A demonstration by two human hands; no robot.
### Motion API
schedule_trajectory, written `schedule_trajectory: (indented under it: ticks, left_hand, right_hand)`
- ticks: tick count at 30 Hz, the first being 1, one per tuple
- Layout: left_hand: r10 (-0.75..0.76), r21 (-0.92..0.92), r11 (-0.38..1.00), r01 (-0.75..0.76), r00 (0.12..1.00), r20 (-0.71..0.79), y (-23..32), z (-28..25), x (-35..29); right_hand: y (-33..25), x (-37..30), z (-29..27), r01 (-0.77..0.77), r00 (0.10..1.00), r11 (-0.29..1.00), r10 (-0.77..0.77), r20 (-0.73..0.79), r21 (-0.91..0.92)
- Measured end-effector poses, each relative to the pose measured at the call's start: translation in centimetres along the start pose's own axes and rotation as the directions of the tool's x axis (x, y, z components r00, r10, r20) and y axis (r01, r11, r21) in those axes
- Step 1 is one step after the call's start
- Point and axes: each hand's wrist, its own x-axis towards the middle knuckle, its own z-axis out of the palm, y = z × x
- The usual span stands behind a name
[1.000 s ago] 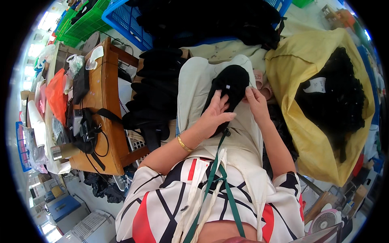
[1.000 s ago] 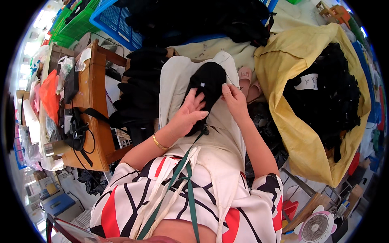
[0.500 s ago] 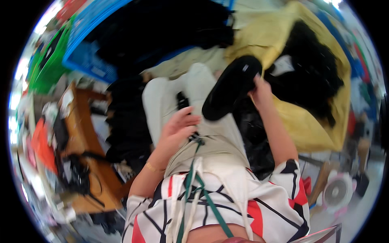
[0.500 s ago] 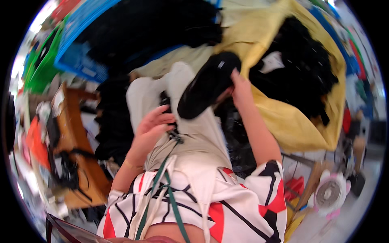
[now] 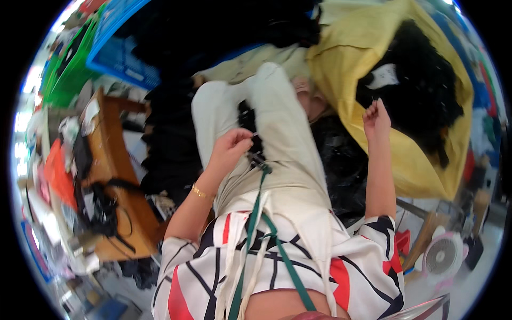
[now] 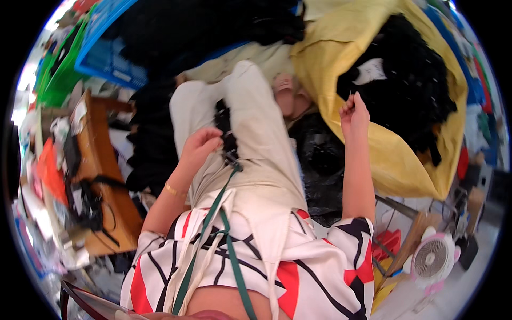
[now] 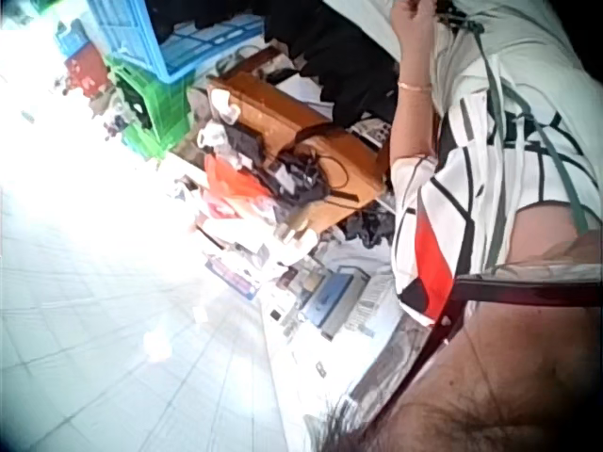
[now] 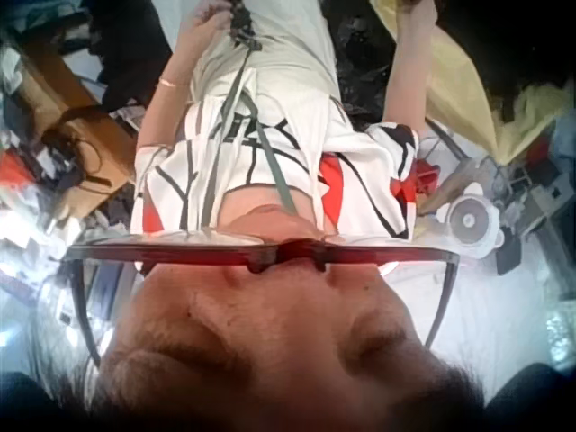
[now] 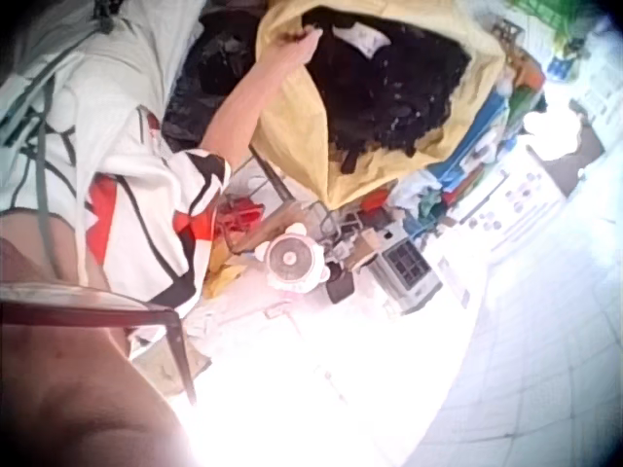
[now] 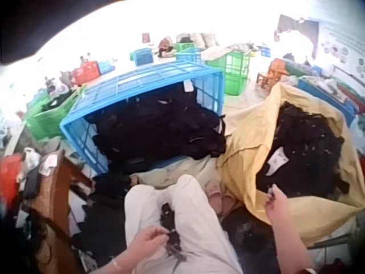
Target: The person sits on the floor and hand-sews a black shoe using a needle and thread. They repeatedly pull the needle through the shoe's sole and upper, tightening the stitches to secure the parts together.
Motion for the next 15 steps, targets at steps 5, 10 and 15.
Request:
schedule_trajectory:
  ticks: [5, 10, 15]
  left_hand:
    - [0.204, 0.509, 0.852, -0.119, 0.972, -0.114, -1.7, -2.1, 2.0]
    - [0.282, 0.783, 0.595, -0.180, 0.959, 0.007, -0.6, -0.3, 4.7]
    - [0.171, 0.892, 0.424, -0.155, 0.981, 0.089, -0.8, -0.1, 5.5]
  right_hand:
    - [7.9, -4.2, 3.3, -0.142, 0.982, 0.971, 0.162, 0.095, -0.191]
    - [10.6, -6.6, 7.1, -0.035, 0.932, 0.880, 0.200, 0.303, -0.473]
    - [11.3, -8.4, 9.7, 0.053, 0.862, 0.781, 0.280, 0.424, -0.623]
